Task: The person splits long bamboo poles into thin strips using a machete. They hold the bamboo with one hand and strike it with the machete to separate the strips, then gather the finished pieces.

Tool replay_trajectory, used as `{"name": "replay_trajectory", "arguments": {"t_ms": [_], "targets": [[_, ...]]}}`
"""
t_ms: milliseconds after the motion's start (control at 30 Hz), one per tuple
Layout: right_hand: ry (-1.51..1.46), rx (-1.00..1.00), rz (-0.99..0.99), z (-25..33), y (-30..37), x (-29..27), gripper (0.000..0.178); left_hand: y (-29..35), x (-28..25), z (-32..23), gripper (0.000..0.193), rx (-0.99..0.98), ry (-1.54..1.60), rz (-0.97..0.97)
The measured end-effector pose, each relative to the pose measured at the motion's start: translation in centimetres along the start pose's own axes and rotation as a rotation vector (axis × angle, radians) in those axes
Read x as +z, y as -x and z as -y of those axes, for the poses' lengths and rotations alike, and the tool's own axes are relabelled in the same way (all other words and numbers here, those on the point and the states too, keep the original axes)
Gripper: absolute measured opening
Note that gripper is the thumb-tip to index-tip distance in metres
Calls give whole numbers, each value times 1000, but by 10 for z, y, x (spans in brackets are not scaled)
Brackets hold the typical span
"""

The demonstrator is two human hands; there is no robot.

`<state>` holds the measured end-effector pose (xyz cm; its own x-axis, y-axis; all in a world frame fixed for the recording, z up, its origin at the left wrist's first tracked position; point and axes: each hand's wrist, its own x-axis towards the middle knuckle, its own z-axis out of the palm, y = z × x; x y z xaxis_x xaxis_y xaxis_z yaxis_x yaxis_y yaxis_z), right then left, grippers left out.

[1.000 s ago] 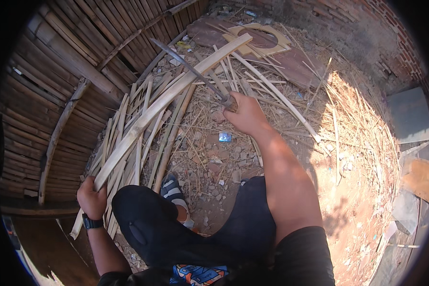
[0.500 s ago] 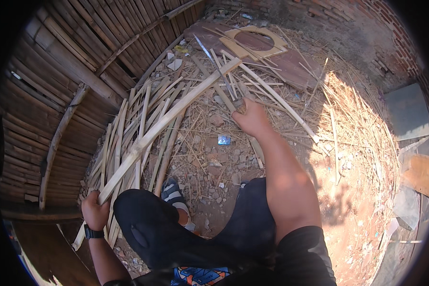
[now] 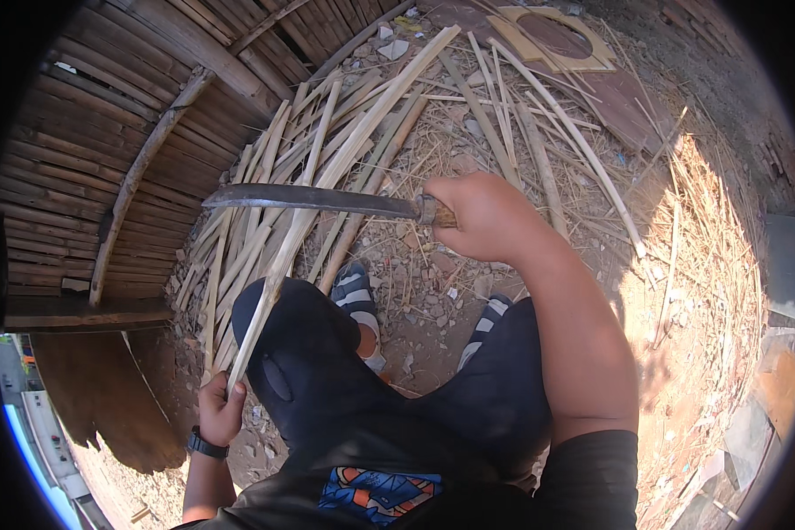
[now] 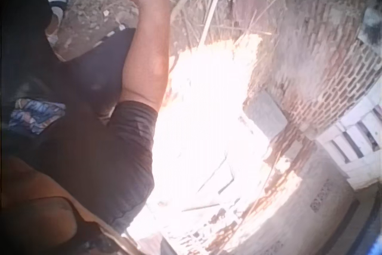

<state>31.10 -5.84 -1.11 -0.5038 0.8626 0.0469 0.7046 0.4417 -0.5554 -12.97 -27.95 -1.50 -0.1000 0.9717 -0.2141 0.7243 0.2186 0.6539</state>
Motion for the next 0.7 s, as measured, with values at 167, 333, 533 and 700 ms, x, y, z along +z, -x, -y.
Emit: {"name": "replay_trajectory", "arguments": {"t_ms": [167, 333, 533, 700], "targets": [[16, 32, 31, -20, -8, 13, 31, -4, 10, -2, 50, 11, -62, -48], [40, 60, 70, -9, -10, 19, 30, -8, 10, -4, 51, -45, -83, -24], [78, 73, 238, 19, -12, 18, 38, -9, 9, -13, 52, 29, -221, -45], [-95, 193, 184, -20, -25, 30, 55, -12, 5, -15, 51, -7, -206, -23]]}}
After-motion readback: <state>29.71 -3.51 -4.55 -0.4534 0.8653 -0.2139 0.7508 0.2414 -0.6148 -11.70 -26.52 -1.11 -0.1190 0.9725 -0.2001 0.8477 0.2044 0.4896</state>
